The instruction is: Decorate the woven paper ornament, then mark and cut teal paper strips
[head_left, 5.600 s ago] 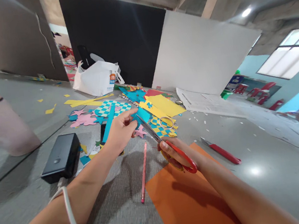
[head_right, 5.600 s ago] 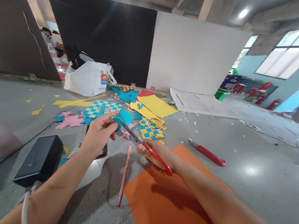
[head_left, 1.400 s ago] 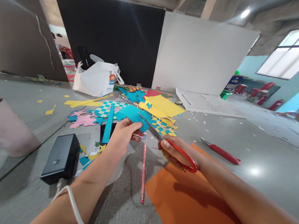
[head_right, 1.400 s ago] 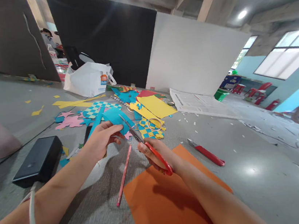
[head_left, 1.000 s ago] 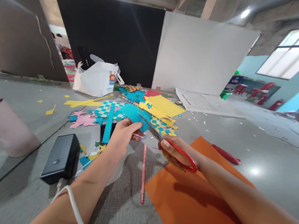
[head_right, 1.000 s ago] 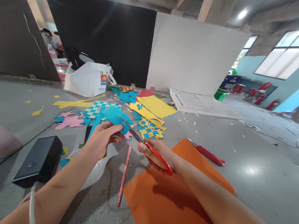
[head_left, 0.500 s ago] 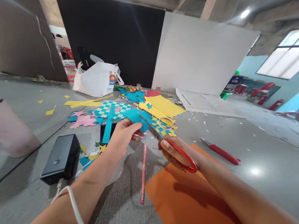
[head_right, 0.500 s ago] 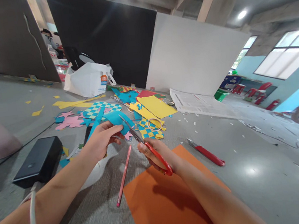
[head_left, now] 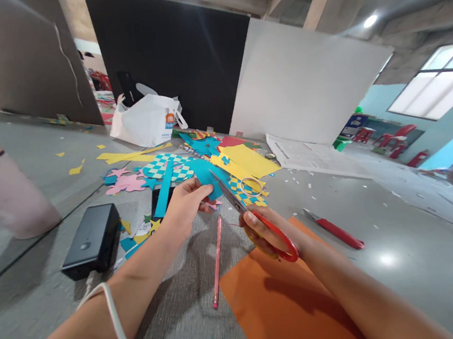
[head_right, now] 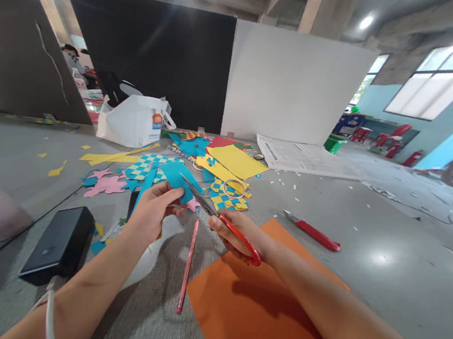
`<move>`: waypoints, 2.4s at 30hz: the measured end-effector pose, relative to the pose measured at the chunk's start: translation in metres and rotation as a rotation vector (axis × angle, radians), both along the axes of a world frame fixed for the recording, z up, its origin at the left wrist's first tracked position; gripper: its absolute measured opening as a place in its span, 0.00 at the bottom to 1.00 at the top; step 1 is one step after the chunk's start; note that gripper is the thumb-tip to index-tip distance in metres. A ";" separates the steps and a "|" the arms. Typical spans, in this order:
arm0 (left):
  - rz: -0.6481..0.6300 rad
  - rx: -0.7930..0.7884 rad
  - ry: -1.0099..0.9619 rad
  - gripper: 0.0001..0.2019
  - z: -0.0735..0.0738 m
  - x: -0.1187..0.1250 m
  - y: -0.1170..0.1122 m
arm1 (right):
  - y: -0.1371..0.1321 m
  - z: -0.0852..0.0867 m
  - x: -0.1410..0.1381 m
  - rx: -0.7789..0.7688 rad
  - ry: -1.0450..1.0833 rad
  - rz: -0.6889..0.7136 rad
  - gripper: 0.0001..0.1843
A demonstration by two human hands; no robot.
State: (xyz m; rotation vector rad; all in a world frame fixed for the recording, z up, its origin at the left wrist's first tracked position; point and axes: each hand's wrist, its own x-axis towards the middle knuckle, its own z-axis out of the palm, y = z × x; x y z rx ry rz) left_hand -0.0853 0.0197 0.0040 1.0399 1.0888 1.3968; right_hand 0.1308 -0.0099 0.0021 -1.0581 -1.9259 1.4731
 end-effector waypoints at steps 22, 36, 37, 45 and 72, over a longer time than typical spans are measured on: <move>0.197 0.052 -0.094 0.17 0.007 0.003 -0.001 | 0.004 -0.015 0.002 -0.041 0.085 -0.023 0.34; 0.118 0.114 0.001 0.20 0.004 -0.005 0.004 | 0.006 -0.014 0.005 -0.029 0.089 0.050 0.32; 0.115 0.112 0.015 0.21 0.005 -0.005 0.004 | 0.006 -0.015 0.005 -0.026 0.089 0.055 0.32; 0.065 0.240 0.232 0.20 0.003 -0.013 0.006 | 0.004 -0.007 0.005 -0.005 0.047 0.053 0.35; -0.117 0.200 0.241 0.14 0.015 -0.027 0.009 | 0.007 -0.006 0.011 -0.090 0.067 0.150 0.33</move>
